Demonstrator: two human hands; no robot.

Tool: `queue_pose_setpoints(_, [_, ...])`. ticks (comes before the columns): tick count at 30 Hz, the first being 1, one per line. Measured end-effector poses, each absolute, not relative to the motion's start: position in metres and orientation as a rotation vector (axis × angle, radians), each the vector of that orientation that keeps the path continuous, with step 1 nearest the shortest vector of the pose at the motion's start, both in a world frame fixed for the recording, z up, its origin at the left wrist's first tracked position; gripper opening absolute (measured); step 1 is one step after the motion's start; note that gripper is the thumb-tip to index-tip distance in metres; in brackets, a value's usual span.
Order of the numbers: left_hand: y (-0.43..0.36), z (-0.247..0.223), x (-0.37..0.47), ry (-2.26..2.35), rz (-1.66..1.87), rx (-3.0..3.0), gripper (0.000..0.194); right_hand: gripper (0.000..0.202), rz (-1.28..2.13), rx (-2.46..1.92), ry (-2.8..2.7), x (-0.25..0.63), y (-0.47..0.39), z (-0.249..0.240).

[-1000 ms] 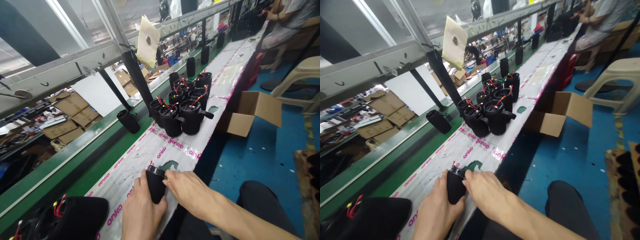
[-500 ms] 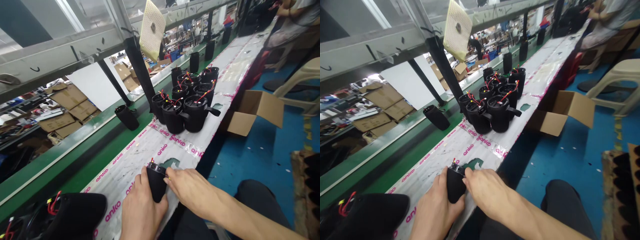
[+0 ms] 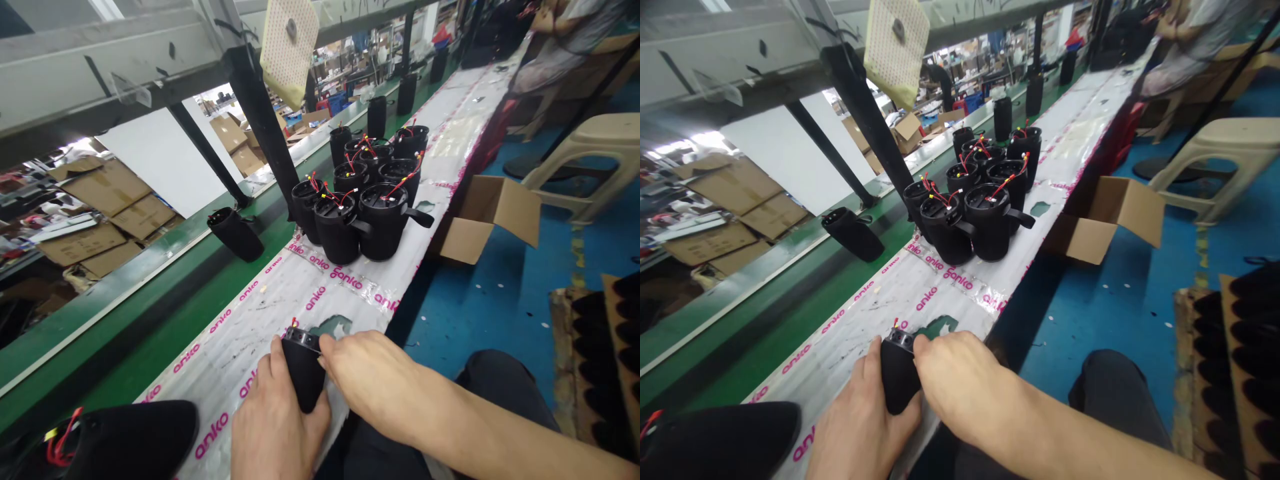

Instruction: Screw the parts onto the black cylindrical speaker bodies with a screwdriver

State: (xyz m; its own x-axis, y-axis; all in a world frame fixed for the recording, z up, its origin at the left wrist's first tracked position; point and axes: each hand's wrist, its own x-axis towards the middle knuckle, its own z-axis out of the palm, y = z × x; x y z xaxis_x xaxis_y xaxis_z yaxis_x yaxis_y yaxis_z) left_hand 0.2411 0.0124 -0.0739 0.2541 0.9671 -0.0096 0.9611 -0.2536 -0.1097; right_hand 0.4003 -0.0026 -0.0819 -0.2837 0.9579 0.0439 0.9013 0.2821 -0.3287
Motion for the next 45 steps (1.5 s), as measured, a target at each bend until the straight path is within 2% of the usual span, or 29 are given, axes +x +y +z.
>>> queue_pose_setpoints(9, [0.013, -0.063, 0.242, -2.041, 0.221, -2.414, 0.076, 0.026, 0.672, -1.54, -1.609, 0.403, -0.018, -0.121])
queue_pose_setpoints(17, [0.007, -0.057, 0.243, -2.087, 0.241, -2.442, 0.074, 0.021, 0.379, -1.671, -1.997, 0.395, -0.022, -0.105])
queue_pose_setpoints(33, [0.005, -0.078, 0.237, -1.862, 0.073, -2.454, 0.07, 0.013, 0.149, -1.69, -2.274, 0.398, -0.011, -0.09])
queue_pose_setpoints(41, [0.005, -0.075, 0.243, -1.86, 0.108, -2.402, 0.067, 0.017, 0.186, -1.637, -2.284, 0.4, -0.006, -0.089])
queue_pose_setpoints(45, [0.002, -0.069, 0.247, -1.952, 0.14, -2.365, 0.067, 0.025, 0.484, -1.587, -1.859, 0.403, -0.017, -0.107])
